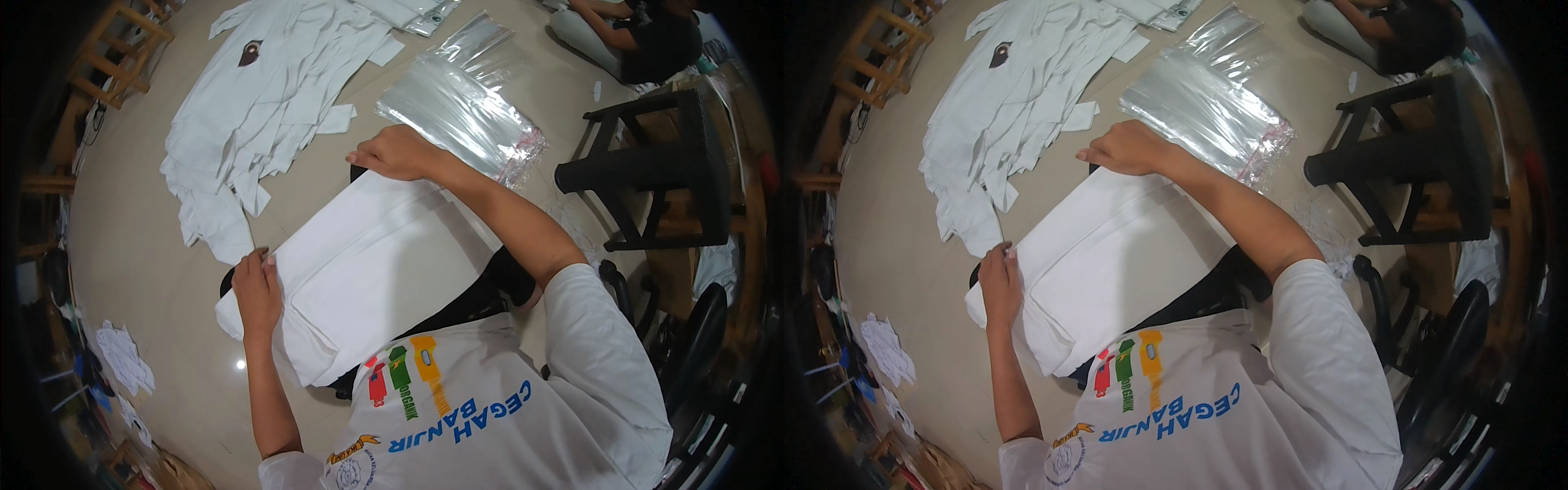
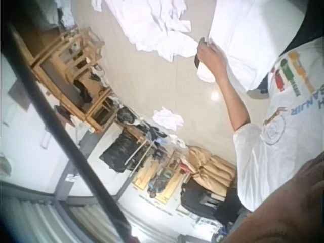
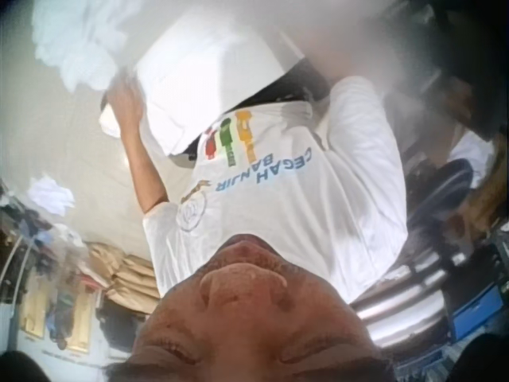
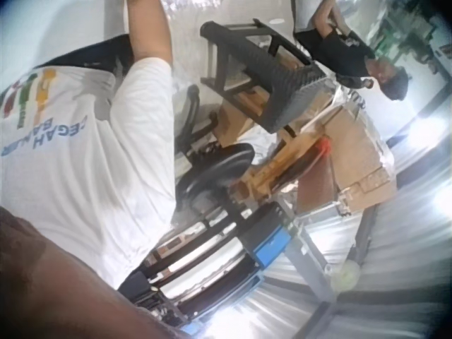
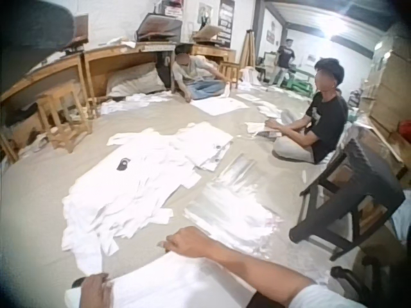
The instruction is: The person folds white t-shirts and places them into clear plastic bags. They smooth the shirts, fold them neatly, and seal the bags before setting them aside.
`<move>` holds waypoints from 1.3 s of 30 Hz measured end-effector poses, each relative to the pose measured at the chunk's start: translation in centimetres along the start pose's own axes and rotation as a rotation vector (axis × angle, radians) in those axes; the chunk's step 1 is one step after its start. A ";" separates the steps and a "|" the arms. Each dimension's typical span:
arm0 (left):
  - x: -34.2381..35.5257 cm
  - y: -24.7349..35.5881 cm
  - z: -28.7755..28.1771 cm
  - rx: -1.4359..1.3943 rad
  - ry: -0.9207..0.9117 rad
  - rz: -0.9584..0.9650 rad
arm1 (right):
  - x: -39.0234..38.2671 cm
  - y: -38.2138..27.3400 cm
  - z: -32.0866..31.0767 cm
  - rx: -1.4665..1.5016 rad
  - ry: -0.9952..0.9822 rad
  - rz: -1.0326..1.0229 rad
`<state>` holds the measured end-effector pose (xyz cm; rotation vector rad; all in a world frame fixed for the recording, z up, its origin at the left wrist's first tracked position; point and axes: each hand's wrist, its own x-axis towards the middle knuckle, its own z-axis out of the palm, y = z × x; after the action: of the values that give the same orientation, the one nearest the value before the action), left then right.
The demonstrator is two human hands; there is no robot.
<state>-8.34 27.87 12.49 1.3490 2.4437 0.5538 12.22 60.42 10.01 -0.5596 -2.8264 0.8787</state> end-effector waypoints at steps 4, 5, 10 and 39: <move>0.2 -0.9 0.0 0.125 -0.065 0.031 | -0.7 1.9 -0.4 0.051 0.013 0.021; 0.3 -0.8 -0.1 0.125 -0.082 0.034 | -0.7 2.1 -0.4 0.057 0.010 0.026; 0.6 -1.7 0.4 0.130 -0.088 0.000 | -0.6 3.0 -0.1 -0.020 0.083 0.042; 15.1 19.6 11.8 0.043 -0.116 0.541 | -27.6 -5.3 4.2 1.385 0.764 1.336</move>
<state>3.43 52.51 10.15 2.0110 1.9982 0.5224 35.09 43.52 9.23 -1.7989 -0.5024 1.7854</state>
